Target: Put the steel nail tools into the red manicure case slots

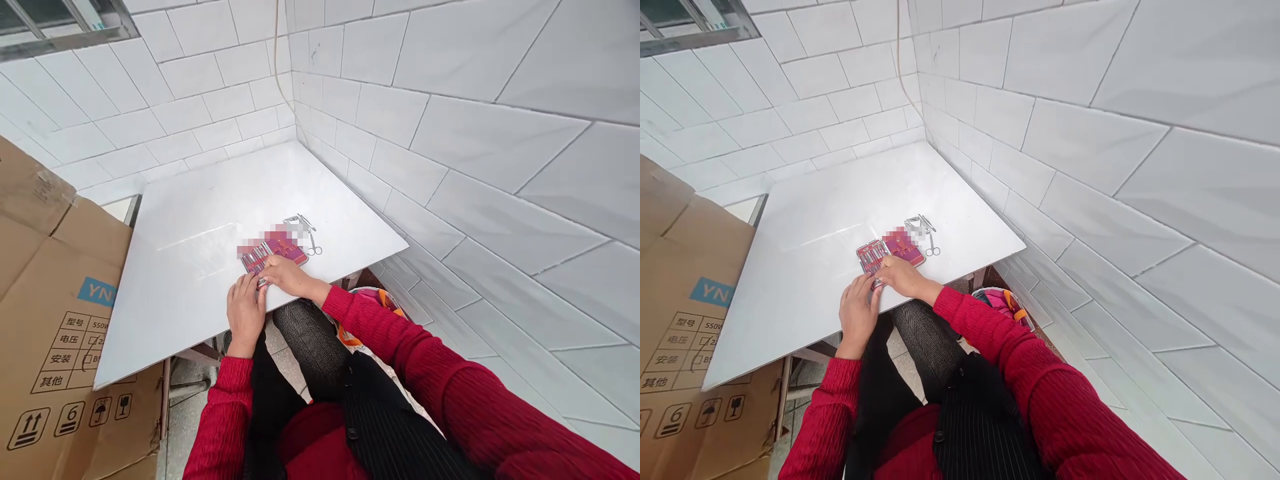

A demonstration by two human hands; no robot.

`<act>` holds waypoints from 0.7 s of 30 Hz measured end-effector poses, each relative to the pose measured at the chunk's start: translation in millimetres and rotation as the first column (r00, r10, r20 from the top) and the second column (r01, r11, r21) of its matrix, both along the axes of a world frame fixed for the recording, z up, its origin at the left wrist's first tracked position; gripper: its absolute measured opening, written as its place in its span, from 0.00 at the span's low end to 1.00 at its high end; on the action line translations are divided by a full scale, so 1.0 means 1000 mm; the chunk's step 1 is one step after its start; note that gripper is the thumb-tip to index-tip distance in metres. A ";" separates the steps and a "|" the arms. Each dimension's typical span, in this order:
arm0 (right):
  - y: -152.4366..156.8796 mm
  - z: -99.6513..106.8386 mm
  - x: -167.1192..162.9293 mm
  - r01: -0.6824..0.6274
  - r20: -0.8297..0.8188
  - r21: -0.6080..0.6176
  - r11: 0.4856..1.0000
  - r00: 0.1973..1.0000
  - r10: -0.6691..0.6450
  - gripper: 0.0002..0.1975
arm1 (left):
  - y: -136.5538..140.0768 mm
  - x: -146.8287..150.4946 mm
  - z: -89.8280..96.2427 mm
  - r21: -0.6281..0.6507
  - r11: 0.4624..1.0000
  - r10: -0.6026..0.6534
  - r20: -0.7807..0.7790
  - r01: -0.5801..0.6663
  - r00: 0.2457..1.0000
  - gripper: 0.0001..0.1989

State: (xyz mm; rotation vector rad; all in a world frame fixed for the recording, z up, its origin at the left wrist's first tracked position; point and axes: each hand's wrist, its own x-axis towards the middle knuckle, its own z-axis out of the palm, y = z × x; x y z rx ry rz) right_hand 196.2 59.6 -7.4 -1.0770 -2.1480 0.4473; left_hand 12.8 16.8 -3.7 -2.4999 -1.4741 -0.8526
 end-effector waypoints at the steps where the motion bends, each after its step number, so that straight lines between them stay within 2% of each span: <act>1: -0.002 0.002 0.000 0.010 0.022 0.026 1.000 1.000 -0.010 0.11 | 0.000 0.000 0.000 0.005 1.000 -0.002 -0.002 0.002 1.000 0.19; 5: -0.014 0.008 0.002 0.147 0.108 0.159 0.976 0.980 -0.165 0.09 | 0.001 0.001 0.001 0.033 0.999 -0.007 -0.007 0.008 1.000 0.18; 8: -0.020 0.010 0.003 0.248 0.141 0.153 0.956 0.953 -0.270 0.11 | 0.001 0.001 0.002 0.052 0.999 -0.010 -0.006 0.010 1.000 0.18; 16: -0.015 0.011 -0.002 0.261 0.082 0.087 0.961 0.960 -0.268 0.07 | 0.002 0.001 0.002 0.092 0.996 -0.014 -0.004 0.015 1.000 0.18; 21: -0.020 0.013 -0.002 0.282 0.113 0.082 0.956 0.950 -0.291 0.10 | 0.001 0.002 0.004 0.103 0.994 -0.023 -0.017 0.024 1.000 0.18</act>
